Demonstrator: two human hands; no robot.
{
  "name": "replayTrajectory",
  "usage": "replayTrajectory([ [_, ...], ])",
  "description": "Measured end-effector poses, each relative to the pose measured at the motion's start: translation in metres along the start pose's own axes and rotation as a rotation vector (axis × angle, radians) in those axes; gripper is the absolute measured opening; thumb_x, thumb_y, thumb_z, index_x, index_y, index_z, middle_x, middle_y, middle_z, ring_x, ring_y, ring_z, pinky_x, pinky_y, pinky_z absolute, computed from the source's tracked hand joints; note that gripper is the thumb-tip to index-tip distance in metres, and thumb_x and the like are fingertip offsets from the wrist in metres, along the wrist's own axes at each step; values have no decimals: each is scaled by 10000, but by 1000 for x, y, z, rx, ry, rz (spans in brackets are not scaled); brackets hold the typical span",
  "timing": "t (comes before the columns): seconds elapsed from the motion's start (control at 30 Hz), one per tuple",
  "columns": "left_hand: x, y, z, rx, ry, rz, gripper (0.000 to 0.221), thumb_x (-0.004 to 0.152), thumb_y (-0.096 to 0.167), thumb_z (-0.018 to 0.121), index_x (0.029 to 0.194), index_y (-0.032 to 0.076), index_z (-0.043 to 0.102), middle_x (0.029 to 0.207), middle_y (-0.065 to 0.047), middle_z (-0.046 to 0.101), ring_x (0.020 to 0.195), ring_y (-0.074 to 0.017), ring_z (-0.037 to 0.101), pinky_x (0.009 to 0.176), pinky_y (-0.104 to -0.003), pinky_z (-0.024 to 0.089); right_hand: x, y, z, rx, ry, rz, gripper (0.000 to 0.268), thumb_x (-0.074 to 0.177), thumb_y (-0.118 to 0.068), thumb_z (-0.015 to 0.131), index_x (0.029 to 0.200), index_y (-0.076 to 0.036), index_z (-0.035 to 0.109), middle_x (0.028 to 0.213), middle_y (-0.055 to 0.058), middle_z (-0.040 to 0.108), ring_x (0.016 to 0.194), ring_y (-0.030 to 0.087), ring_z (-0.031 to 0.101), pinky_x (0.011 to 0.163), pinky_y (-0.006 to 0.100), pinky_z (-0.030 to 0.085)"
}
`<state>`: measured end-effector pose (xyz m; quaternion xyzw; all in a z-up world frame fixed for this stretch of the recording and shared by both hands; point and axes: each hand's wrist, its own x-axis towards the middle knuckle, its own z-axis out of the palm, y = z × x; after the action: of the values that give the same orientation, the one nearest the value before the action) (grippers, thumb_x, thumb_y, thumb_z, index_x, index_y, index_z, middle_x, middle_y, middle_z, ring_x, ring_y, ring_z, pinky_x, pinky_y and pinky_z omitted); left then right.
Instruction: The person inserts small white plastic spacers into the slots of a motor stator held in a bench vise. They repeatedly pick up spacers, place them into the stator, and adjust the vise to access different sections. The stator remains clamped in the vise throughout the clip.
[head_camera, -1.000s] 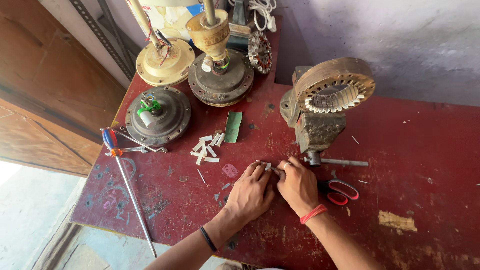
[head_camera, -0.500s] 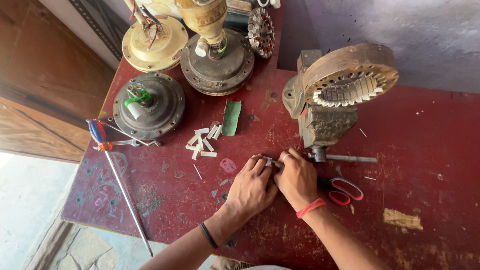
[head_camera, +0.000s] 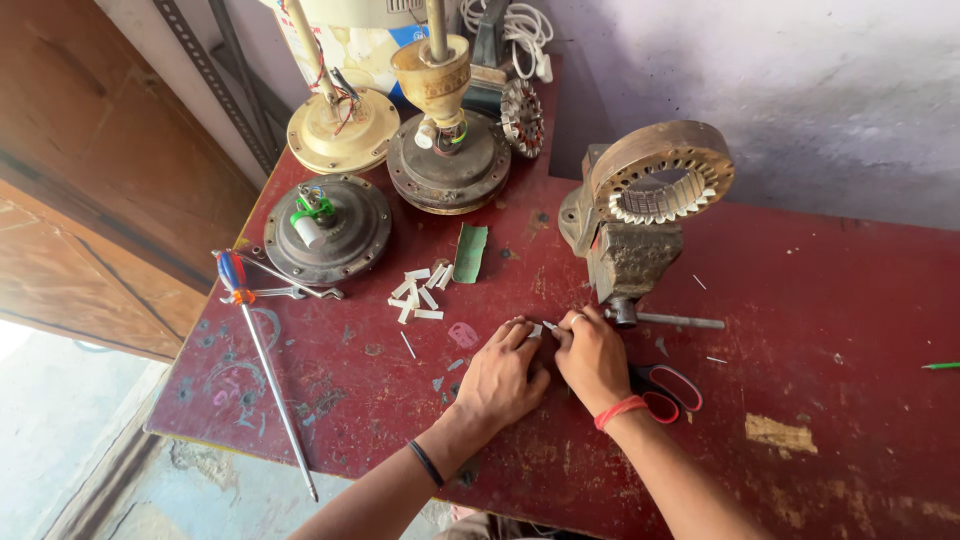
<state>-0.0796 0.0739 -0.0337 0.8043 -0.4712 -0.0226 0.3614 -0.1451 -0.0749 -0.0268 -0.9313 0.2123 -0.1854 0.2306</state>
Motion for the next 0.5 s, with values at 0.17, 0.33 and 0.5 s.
replayTrajectory([
  [0.17,-7,-8,6,28,3,32,487,811,180,681,1235,-61,660,1416,-256,574,1414,-380,460,1186,-433,365,-16,-3,1,-29,22,-38,71,879,-95,695,868,-24,695,918,128,681,792,381,685,680,475,548],
  [0.33,-7,-8,6,25,7,22,483,809,177,681,1232,-55,665,1417,-252,578,1416,-382,458,1191,-437,360,-13,-8,-1,-37,27,-40,86,886,-113,691,858,-32,692,913,122,678,782,381,683,678,478,547],
  [0.5,-6,-4,3,23,5,12,466,809,178,679,1218,-45,670,1410,-249,586,1414,-385,461,1186,-441,364,-9,-11,-1,-72,-10,-5,77,844,-97,717,832,-28,684,889,129,668,771,389,679,672,500,537],
])
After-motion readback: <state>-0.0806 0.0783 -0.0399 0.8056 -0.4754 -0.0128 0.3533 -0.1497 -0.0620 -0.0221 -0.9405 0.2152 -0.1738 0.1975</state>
